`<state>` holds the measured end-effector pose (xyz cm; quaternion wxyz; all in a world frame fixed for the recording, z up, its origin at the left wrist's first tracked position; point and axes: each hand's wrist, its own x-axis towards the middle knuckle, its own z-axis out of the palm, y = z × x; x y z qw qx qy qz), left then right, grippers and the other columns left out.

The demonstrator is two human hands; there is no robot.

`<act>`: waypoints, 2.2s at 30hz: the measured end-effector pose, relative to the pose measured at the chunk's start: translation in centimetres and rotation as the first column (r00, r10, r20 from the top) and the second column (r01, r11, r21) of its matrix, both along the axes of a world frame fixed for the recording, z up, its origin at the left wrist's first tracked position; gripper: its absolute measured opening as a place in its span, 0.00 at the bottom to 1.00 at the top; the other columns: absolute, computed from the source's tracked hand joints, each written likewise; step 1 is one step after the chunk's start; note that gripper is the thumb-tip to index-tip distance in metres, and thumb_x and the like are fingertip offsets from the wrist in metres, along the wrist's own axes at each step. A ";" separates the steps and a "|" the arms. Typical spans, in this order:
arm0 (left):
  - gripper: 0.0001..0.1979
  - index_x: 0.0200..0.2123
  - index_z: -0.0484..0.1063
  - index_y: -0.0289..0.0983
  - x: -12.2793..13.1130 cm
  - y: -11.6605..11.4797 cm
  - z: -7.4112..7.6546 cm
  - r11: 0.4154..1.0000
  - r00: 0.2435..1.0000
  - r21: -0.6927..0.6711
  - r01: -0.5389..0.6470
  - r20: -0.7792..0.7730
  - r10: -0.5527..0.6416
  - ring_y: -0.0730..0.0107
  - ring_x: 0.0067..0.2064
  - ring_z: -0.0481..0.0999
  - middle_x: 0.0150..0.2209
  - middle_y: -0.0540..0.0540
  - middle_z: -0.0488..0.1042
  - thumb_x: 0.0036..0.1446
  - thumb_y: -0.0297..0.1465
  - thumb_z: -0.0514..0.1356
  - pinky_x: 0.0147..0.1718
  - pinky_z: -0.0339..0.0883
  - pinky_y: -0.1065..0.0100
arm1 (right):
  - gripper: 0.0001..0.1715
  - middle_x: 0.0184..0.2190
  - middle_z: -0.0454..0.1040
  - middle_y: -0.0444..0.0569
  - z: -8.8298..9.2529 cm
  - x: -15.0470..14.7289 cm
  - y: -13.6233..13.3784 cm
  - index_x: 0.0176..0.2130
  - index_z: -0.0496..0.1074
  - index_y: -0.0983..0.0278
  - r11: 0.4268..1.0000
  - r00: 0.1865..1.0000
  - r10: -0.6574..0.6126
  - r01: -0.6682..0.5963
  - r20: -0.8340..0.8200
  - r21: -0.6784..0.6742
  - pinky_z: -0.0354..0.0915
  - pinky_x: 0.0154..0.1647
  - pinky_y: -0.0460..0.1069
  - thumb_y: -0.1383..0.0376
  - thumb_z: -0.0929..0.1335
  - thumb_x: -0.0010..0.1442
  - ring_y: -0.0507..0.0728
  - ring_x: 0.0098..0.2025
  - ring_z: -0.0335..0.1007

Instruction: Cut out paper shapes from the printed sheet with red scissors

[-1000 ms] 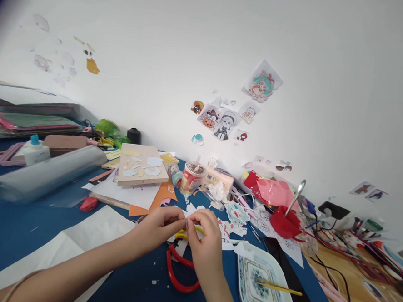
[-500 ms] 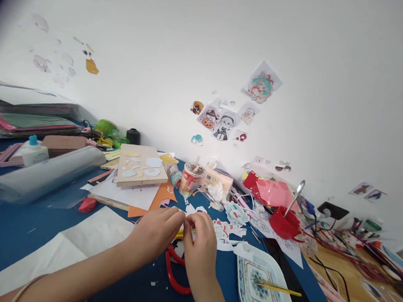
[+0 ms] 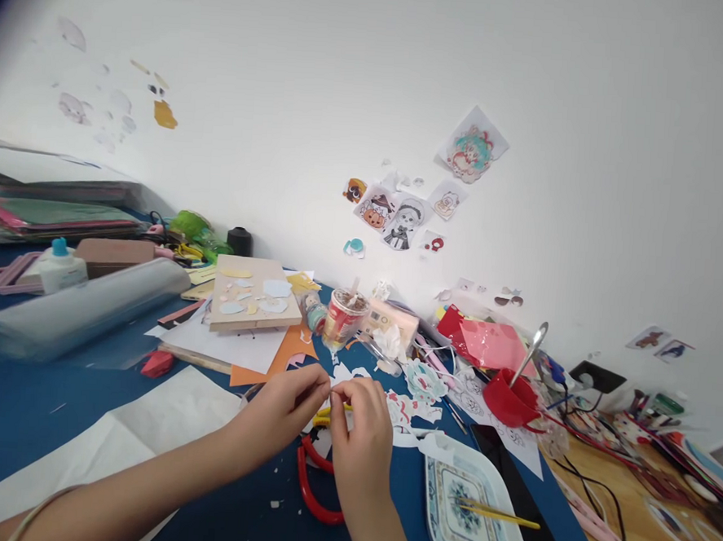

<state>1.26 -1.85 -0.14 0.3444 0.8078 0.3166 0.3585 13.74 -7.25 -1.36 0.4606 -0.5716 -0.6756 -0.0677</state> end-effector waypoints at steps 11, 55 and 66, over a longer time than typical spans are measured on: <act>0.12 0.24 0.61 0.39 0.0 0.0 -0.1 0.998 0.999 0.063 0.004 -0.034 -0.002 0.71 0.25 0.63 0.22 0.52 0.64 0.58 0.32 0.45 0.25 0.53 0.72 | 0.08 0.29 0.67 0.47 -0.1 0.2 0.2 0.30 0.62 0.61 1.000 1.000 -0.011 0.011 0.015 0.008 0.60 0.34 0.51 0.68 0.60 0.62 0.57 0.33 0.63; 0.12 0.22 0.58 0.38 0.0 0.5 0.4 0.991 0.996 -0.114 0.071 0.069 -0.064 0.75 0.24 0.57 0.20 0.56 0.56 0.56 0.35 0.49 0.23 0.49 0.72 | 0.07 0.28 0.68 0.48 -0.2 0.2 0.1 0.32 0.64 0.64 0.984 0.986 -0.021 -0.008 0.163 0.178 0.58 0.33 0.49 0.73 0.61 0.61 0.55 0.32 0.62; 0.11 0.22 0.58 0.38 0.0 0.2 0.2 0.995 0.997 -0.082 0.050 0.055 -0.046 0.74 0.24 0.58 0.19 0.56 0.58 0.56 0.33 0.49 0.24 0.50 0.72 | 0.09 0.25 0.68 0.48 -0.4 -0.3 0.0 0.29 0.64 0.64 0.978 0.984 -0.080 0.046 0.162 0.204 0.59 0.29 0.49 0.74 0.61 0.60 0.55 0.28 0.61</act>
